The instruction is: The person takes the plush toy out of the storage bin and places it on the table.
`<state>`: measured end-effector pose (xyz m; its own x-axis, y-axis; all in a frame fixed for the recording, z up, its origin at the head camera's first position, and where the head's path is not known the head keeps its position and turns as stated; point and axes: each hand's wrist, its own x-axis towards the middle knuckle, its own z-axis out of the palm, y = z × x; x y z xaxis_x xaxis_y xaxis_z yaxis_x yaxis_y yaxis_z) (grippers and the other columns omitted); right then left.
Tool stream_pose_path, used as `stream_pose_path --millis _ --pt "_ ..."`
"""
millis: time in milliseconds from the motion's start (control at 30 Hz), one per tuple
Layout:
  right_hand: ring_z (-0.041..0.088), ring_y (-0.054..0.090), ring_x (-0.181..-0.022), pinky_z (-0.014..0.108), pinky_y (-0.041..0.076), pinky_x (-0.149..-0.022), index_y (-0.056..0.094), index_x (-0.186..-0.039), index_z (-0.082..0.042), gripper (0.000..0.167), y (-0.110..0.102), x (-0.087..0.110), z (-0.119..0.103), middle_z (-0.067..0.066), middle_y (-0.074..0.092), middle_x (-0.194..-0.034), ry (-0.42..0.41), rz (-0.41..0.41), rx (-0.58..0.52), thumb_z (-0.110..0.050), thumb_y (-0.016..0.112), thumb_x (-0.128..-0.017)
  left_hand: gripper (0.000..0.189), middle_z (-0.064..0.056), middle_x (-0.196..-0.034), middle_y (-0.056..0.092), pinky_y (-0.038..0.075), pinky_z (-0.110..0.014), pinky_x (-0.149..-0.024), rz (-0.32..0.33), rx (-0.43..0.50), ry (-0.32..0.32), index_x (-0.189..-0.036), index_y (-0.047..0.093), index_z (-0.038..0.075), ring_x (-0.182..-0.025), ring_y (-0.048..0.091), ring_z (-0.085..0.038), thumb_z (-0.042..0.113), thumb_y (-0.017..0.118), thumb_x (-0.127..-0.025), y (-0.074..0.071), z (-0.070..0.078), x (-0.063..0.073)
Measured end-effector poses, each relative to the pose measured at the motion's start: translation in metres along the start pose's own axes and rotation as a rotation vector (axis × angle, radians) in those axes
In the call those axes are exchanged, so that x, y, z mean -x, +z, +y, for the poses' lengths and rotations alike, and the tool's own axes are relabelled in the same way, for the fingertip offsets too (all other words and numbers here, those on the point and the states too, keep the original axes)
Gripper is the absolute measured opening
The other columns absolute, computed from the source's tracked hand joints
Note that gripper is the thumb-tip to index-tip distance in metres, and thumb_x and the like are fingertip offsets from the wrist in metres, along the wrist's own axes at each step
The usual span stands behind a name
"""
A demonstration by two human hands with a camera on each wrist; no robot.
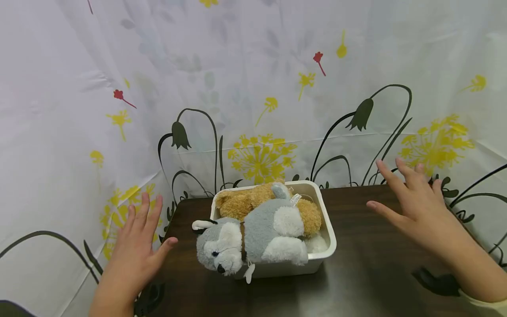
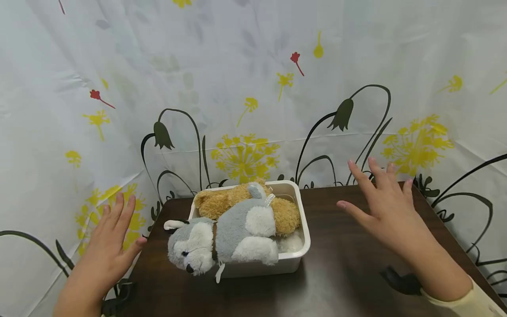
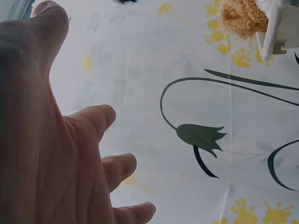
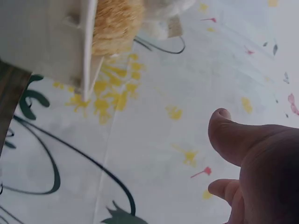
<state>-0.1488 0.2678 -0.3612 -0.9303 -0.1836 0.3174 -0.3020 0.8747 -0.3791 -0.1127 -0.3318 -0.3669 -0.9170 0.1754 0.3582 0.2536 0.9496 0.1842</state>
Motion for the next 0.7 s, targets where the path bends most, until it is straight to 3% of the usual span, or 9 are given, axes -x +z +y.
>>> stream_pose_path --millis 100,233,300,400,467,567,700 --pt "0.063 0.008 -0.162 0.082 -0.011 -0.122 0.014 -0.176 -0.038 0.101 -0.004 -0.002 -0.011 0.025 0.018 -0.179 -0.009 -0.020 -0.137 -0.042 0.080 -0.100 0.100 -0.018 -0.184 0.002 0.016 -0.086 -0.119 0.027 0.033 0.013 -0.178 0.010 0.025 -0.155 0.017 -0.072 0.072 0.058 -0.102 0.004 -0.003 0.001" --pt "0.047 0.015 -0.167 0.082 0.009 -0.124 0.012 -0.174 -0.046 0.099 -0.005 0.000 -0.032 0.012 0.021 -0.182 0.005 -0.057 -0.311 -0.039 0.080 -0.101 0.114 -0.033 -0.177 0.021 0.025 -0.081 -0.118 0.079 0.083 0.050 -0.177 0.015 0.021 -0.152 0.029 -0.068 0.088 0.052 -0.092 0.016 -0.009 0.001" --pt "0.042 0.021 -0.166 0.080 0.025 -0.120 0.015 -0.174 -0.045 0.101 -0.001 0.001 -0.044 0.008 0.024 -0.181 -0.021 -0.031 -0.316 -0.038 0.082 -0.099 0.124 -0.036 -0.173 0.028 0.028 -0.079 -0.117 0.091 0.126 0.074 -0.177 0.016 0.017 -0.151 0.032 -0.065 0.094 0.049 -0.086 0.023 -0.012 0.002" --pt "0.036 0.031 -0.162 0.075 0.036 -0.116 0.019 -0.173 -0.043 0.103 0.006 0.002 -0.062 0.005 0.030 -0.177 -0.074 0.021 -0.284 -0.038 0.086 -0.096 0.133 -0.037 -0.171 0.031 0.027 -0.075 -0.120 0.068 0.195 0.089 -0.177 0.011 0.016 -0.150 0.034 -0.064 0.098 0.051 -0.079 0.035 -0.018 0.006" --pt "0.034 0.037 -0.159 0.071 0.040 -0.115 0.021 -0.173 -0.041 0.104 0.011 0.003 -0.072 0.004 0.035 -0.173 -0.105 0.045 -0.265 -0.039 0.088 -0.094 0.137 -0.037 -0.170 0.032 0.026 -0.071 -0.124 0.050 0.223 0.088 -0.177 0.008 0.016 -0.148 0.036 -0.064 0.096 0.058 -0.077 0.042 -0.021 0.011" --pt "0.031 0.038 -0.160 0.068 0.041 -0.117 0.020 -0.173 -0.040 0.103 0.016 0.005 -0.087 0.000 0.039 -0.170 -0.121 0.024 -0.267 -0.045 0.086 -0.094 0.143 -0.039 -0.167 0.036 0.023 -0.055 -0.133 0.036 0.230 0.096 -0.177 0.011 0.014 -0.145 0.039 -0.064 0.086 0.075 -0.071 0.053 -0.026 0.018" --pt "0.027 0.043 -0.157 0.061 0.044 -0.118 0.025 -0.173 -0.033 0.102 0.024 0.008 -0.104 -0.001 0.043 -0.166 -0.166 0.030 -0.254 -0.049 0.087 -0.093 0.154 -0.039 -0.162 0.042 0.032 -0.064 -0.125 0.006 0.199 0.116 -0.174 0.020 0.007 -0.140 0.045 -0.065 0.059 0.098 -0.053 0.069 -0.029 0.025"
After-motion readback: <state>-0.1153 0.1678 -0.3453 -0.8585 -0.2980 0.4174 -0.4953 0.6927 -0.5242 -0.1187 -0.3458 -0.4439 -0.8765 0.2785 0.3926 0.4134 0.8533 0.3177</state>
